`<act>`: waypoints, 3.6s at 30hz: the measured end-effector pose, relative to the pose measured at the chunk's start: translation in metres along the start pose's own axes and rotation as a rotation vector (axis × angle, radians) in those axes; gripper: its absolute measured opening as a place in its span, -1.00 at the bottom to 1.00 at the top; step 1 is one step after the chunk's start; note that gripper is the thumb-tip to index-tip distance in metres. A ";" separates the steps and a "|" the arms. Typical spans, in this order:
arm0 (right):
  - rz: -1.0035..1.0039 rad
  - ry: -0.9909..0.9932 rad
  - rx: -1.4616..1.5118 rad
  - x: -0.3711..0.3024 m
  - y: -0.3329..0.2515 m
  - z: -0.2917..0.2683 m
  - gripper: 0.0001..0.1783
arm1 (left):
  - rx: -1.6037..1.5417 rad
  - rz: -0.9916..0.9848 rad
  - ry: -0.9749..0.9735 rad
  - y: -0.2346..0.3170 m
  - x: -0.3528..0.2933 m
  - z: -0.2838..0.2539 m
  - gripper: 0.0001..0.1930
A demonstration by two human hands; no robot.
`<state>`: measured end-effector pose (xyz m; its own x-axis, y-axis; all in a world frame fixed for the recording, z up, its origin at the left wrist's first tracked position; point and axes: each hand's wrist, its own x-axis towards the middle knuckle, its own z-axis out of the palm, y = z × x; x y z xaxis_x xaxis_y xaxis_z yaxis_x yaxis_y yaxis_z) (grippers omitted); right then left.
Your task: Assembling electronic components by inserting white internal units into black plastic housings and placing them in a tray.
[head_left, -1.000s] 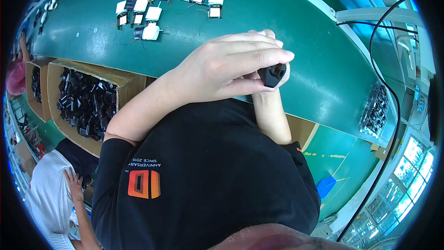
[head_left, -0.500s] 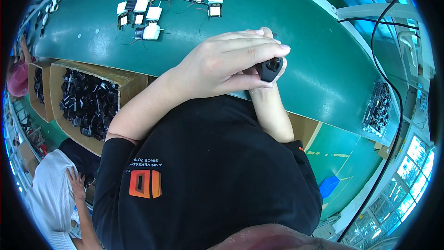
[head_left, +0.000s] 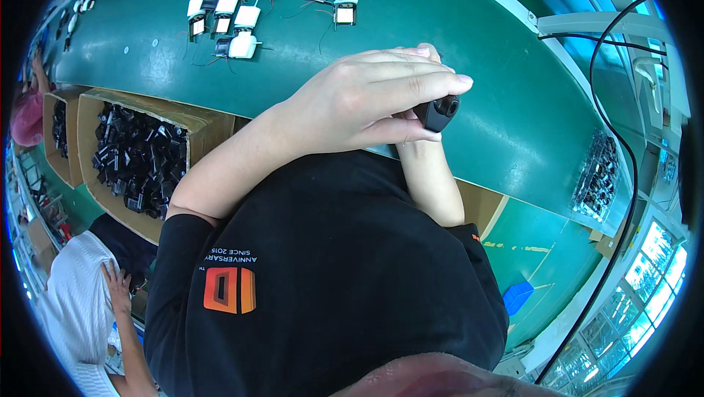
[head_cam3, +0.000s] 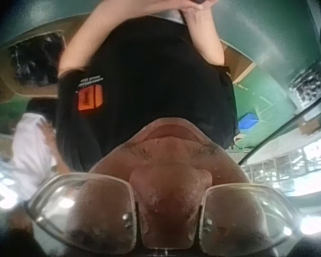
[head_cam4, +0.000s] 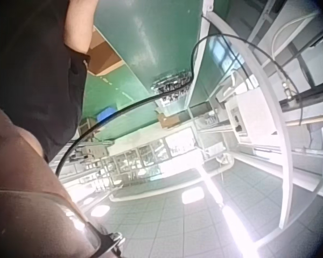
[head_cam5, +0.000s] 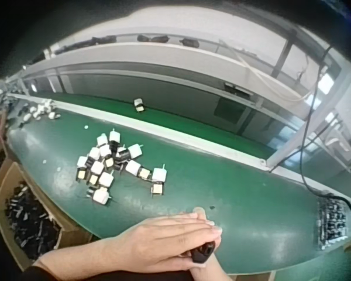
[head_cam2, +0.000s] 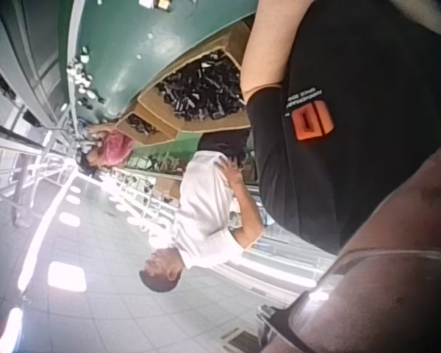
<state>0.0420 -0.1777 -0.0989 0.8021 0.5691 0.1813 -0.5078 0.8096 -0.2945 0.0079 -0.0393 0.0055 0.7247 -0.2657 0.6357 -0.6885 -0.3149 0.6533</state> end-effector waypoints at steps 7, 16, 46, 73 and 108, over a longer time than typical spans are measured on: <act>0.002 -0.320 0.121 0.007 -0.009 0.022 -0.40 | -0.020 -0.008 -0.122 -0.006 -0.001 -0.010 -0.40; -0.126 0.128 -0.732 -0.010 -0.038 0.075 -0.12 | 0.107 0.060 -0.141 -0.011 -0.002 -0.024 -0.44; 1.113 0.567 -1.984 -0.280 -0.131 -0.041 -0.57 | 0.853 -0.897 0.668 -0.030 -0.311 -0.239 -0.91; -0.156 0.361 -2.275 0.375 -0.034 -0.106 -0.42 | 0.228 -1.289 0.853 -0.037 -0.335 -0.202 -0.79; -0.140 0.166 -0.931 -0.006 -0.036 0.038 -0.47 | 0.138 -0.747 0.298 0.065 -0.176 -0.196 -0.48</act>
<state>0.0436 -0.2043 -0.0534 0.9072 0.3900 0.1576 -0.0072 0.3890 -0.9212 -0.1694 0.1652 0.0168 0.9405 0.3063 0.1475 -0.0027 -0.4272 0.9041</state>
